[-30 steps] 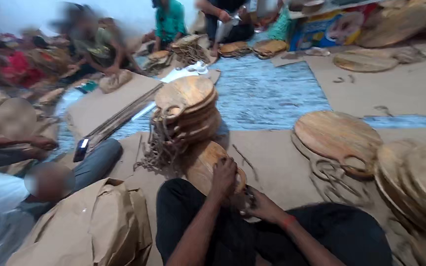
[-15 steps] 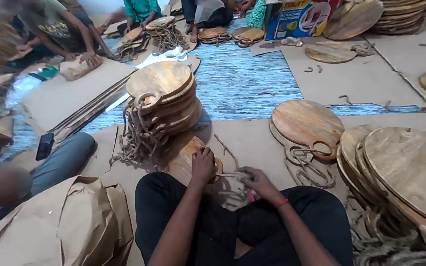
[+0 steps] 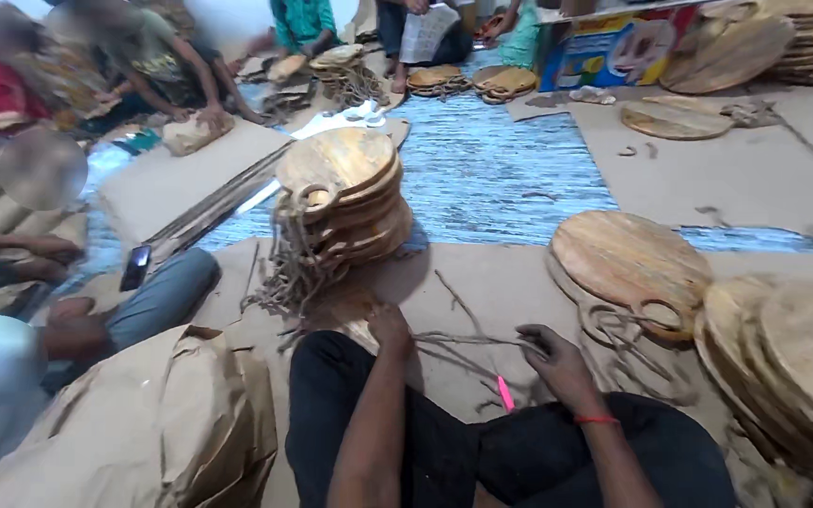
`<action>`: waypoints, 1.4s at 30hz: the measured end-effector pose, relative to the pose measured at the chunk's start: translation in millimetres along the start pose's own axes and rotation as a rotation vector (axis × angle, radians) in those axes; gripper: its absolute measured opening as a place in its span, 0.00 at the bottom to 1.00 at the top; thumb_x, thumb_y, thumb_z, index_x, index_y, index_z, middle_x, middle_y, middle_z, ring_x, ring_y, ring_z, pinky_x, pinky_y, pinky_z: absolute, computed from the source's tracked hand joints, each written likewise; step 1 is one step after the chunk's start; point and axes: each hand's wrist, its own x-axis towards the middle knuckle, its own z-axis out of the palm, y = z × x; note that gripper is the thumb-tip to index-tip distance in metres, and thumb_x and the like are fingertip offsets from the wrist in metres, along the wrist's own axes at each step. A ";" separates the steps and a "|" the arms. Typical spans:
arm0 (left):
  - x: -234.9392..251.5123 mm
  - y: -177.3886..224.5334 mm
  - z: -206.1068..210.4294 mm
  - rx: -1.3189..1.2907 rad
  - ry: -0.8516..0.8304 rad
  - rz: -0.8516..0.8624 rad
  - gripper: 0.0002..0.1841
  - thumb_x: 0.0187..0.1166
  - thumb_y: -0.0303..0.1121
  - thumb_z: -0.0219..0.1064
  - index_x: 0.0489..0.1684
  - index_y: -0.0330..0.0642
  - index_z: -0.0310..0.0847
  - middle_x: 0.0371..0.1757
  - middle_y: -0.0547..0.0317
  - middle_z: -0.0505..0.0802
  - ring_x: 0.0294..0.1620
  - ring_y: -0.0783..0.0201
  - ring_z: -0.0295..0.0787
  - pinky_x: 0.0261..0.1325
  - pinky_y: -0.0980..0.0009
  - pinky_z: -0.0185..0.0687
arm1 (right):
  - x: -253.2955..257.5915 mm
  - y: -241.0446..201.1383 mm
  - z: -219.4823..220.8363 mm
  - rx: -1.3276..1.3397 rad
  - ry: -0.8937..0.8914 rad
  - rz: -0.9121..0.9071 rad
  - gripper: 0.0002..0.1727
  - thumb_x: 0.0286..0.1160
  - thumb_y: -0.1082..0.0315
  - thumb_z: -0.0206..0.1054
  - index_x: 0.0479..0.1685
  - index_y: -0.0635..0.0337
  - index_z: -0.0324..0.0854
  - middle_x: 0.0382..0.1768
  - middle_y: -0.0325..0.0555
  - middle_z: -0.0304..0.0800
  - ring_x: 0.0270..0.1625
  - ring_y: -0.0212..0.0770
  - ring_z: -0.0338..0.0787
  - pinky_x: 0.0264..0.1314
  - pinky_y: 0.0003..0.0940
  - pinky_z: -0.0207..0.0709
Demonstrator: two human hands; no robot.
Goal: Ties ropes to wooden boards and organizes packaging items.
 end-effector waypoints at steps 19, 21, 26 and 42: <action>-32.5 45.5 11.0 -0.190 -0.148 0.684 0.20 0.83 0.38 0.68 0.69 0.36 0.81 0.66 0.40 0.89 0.75 0.40 0.80 0.78 0.33 0.65 | -5.1 -20.7 -10.4 0.546 0.120 0.209 0.13 0.87 0.69 0.56 0.61 0.68 0.74 0.36 0.35 0.89 0.30 0.25 0.89 0.34 0.23 0.86; -48.7 53.3 8.8 -0.289 -0.107 0.797 0.20 0.86 0.40 0.66 0.67 0.33 0.81 0.59 0.38 0.93 0.66 0.41 0.88 0.77 0.37 0.70 | -12.2 -23.9 0.4 0.401 0.035 0.120 0.16 0.84 0.71 0.55 0.61 0.73 0.78 0.44 0.45 0.91 0.37 0.29 0.89 0.40 0.28 0.85; -75.1 70.5 3.1 -0.593 -0.036 0.805 0.17 0.82 0.27 0.65 0.66 0.31 0.81 0.54 0.35 0.92 0.58 0.41 0.90 0.68 0.42 0.81 | -20.2 -34.7 16.3 0.276 -0.275 0.218 0.22 0.84 0.70 0.57 0.75 0.69 0.73 0.54 0.57 0.90 0.48 0.46 0.92 0.54 0.47 0.86; -34.0 44.9 -2.8 0.005 -0.102 0.405 0.17 0.87 0.32 0.59 0.69 0.37 0.83 0.75 0.41 0.84 0.81 0.39 0.74 0.78 0.36 0.68 | -6.0 -24.2 -1.9 0.514 0.423 0.055 0.18 0.61 0.75 0.74 0.51 0.65 0.77 0.26 0.33 0.85 0.18 0.22 0.75 0.20 0.19 0.69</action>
